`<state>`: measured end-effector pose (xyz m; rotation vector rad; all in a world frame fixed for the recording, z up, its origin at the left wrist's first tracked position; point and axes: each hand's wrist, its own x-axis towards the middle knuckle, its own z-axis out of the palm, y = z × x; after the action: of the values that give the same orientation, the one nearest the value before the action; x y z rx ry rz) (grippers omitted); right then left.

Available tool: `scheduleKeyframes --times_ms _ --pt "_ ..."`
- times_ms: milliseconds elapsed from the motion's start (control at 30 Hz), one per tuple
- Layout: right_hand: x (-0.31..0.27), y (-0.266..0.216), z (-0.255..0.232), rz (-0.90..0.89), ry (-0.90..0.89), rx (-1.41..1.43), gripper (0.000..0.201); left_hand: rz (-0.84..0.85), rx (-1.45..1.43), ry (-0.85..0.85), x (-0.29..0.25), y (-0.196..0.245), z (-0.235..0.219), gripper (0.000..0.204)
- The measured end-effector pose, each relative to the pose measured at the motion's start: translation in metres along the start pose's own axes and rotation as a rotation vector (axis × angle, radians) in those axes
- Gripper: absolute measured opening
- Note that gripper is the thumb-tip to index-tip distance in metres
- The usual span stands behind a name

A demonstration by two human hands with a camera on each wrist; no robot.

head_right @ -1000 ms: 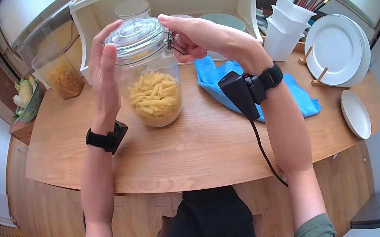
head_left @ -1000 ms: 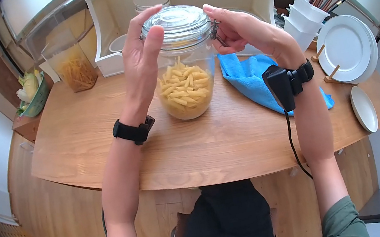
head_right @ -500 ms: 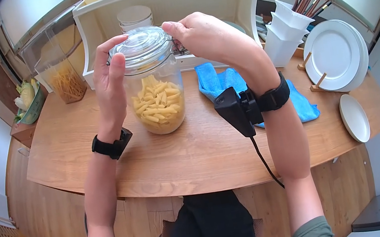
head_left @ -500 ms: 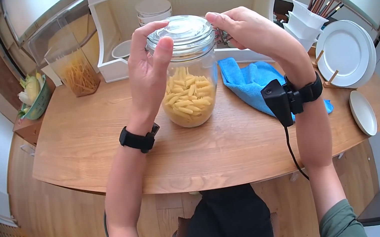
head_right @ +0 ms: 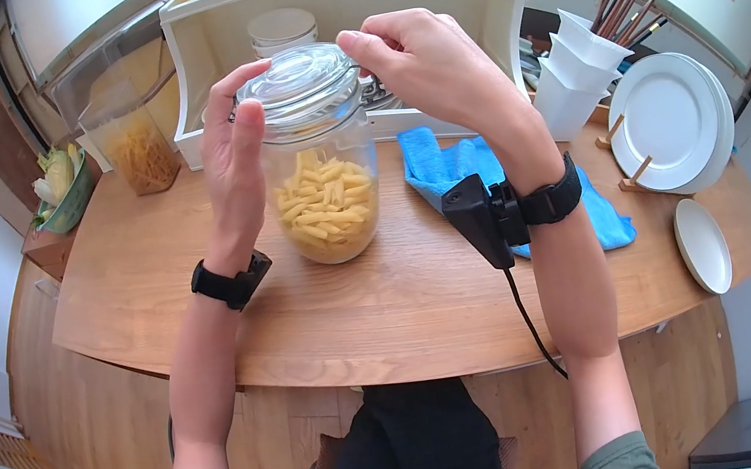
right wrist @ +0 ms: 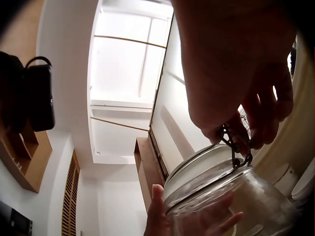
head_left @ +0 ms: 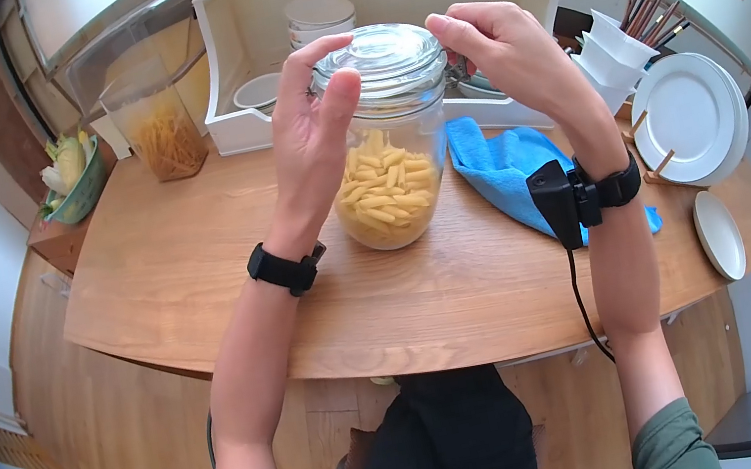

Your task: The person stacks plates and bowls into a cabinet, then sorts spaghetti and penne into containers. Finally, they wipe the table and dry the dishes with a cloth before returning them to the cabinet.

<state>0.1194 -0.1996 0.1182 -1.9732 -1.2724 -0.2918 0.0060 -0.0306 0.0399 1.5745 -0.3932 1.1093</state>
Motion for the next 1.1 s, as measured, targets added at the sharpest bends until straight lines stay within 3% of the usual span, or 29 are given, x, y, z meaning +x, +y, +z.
scheduleKeyframes --times_ms 133,200,367,467,533,767,833,1033,1100 --pt "-0.001 -0.001 0.0 0.118 -0.054 0.229 0.039 -0.008 0.01 -0.001 0.0 0.001 -0.001 0.043" --pt "-0.001 0.002 -0.008 0.247 -0.173 0.484 0.033 -0.033 0.078 0.001 0.0 0.002 -0.004 0.047" --pt "-0.005 0.002 -0.008 0.247 -0.309 0.378 0.029 -0.081 0.051 0.019 0.002 -0.001 -0.004 0.054" --pt "-0.002 0.005 0.0 0.098 -0.171 0.339 0.03 -0.056 0.051 0.008 0.002 -0.004 -0.005 0.055" --pt "-0.001 0.005 0.003 -0.135 -0.115 0.392 0.035 -0.033 0.042 0.002 0.002 -0.007 -0.007 0.055" --pt "0.002 -0.001 0.015 -0.223 -0.06 0.492 0.039 -0.029 -0.066 0.041 0.001 -0.007 -0.005 0.05" --pt "0.002 -0.004 0.019 -0.238 0.033 0.443 0.038 -0.08 -0.24 0.112 0.001 -0.009 -0.004 0.047" --pt "0.002 -0.009 0.025 -0.23 0.17 0.358 0.038 -0.081 -0.181 0.109 0.0 -0.006 -0.004 0.046" --pt "0.001 -0.01 0.022 -0.207 0.128 0.415 0.042 -0.078 -0.156 0.137 0.0 -0.006 -0.001 0.046"
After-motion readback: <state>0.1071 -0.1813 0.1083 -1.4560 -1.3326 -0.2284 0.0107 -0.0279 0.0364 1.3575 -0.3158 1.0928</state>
